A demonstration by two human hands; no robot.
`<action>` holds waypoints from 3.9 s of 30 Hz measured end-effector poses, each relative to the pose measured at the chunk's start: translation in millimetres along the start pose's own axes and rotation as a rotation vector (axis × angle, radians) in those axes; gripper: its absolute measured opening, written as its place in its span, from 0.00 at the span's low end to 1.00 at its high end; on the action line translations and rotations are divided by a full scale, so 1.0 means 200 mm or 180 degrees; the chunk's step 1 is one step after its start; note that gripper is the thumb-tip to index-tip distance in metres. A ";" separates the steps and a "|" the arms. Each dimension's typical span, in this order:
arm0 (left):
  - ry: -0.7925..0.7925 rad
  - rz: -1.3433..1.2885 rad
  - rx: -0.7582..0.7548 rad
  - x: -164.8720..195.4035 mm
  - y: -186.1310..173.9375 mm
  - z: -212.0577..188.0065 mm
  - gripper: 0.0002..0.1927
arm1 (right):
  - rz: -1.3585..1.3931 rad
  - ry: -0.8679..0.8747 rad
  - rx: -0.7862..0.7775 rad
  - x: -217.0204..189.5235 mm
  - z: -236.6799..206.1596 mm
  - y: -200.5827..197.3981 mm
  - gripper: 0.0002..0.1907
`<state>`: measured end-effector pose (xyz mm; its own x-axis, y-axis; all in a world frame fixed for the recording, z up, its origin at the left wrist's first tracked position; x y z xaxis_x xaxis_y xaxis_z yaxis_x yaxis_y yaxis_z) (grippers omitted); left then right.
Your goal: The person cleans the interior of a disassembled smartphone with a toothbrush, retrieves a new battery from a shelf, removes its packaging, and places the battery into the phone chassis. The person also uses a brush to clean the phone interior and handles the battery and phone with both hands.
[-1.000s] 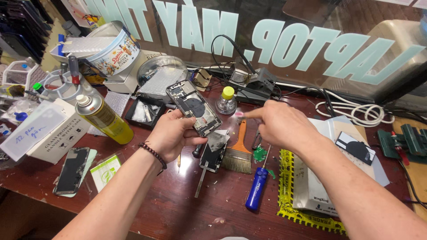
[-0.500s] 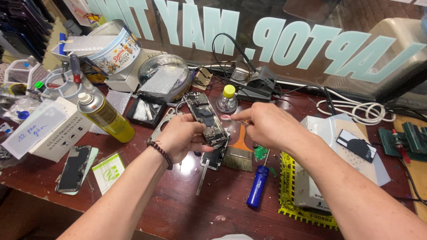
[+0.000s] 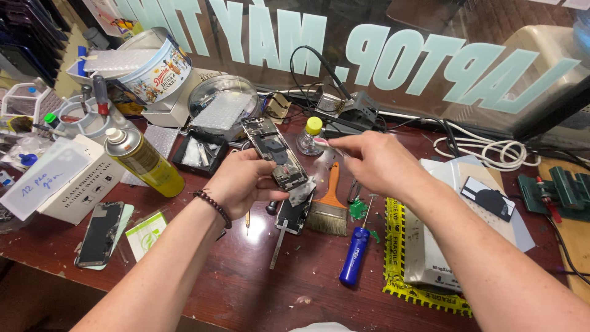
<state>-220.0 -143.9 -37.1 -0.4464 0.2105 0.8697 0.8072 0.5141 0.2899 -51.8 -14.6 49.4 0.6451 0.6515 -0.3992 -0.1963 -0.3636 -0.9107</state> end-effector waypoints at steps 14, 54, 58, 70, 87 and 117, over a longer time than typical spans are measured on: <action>0.0170 0.0040 -0.0023 0.02 0.04 0.01 0.10 | 0.0817 -0.0605 0.0844 0.01 0.03 0.12 0.22; 0.0093 -0.0462 -0.0648 -0.01 0.12 -0.04 0.14 | 0.0698 -0.0770 0.1032 -0.21 -0.07 0.03 0.26; 0.0028 -0.0518 -0.0664 -0.02 0.13 -0.02 0.13 | 0.0431 -0.0637 0.1001 -0.18 -0.07 0.02 0.28; 0.0098 -0.0680 -0.1038 0.00 0.07 0.00 0.14 | 0.0869 -0.0880 0.0479 -0.19 -0.06 0.03 0.23; 0.0487 -0.1168 -0.1239 0.03 -0.03 0.01 0.15 | -0.0014 -0.1093 -0.0234 -0.29 -0.07 -0.07 0.27; 0.0541 -0.0255 -0.0311 0.01 -0.06 0.05 0.11 | 0.0159 -0.0825 0.0035 -0.22 -0.06 0.01 0.27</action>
<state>-234.8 -141.6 -41.8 -0.4457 0.0246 0.8949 0.8091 0.4388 0.3909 -72.0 -51.2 67.1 0.4241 0.7823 -0.4562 -0.2320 -0.3931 -0.8897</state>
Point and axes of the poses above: each hand's wrist, its own z-axis towards the middle knuckle, its own y-axis out of the palm, x = y × z, the point moved 7 cm from there along z, towards the middle knuckle, and after that the axes turned 6 degrees about y, right-handed, at the moved point
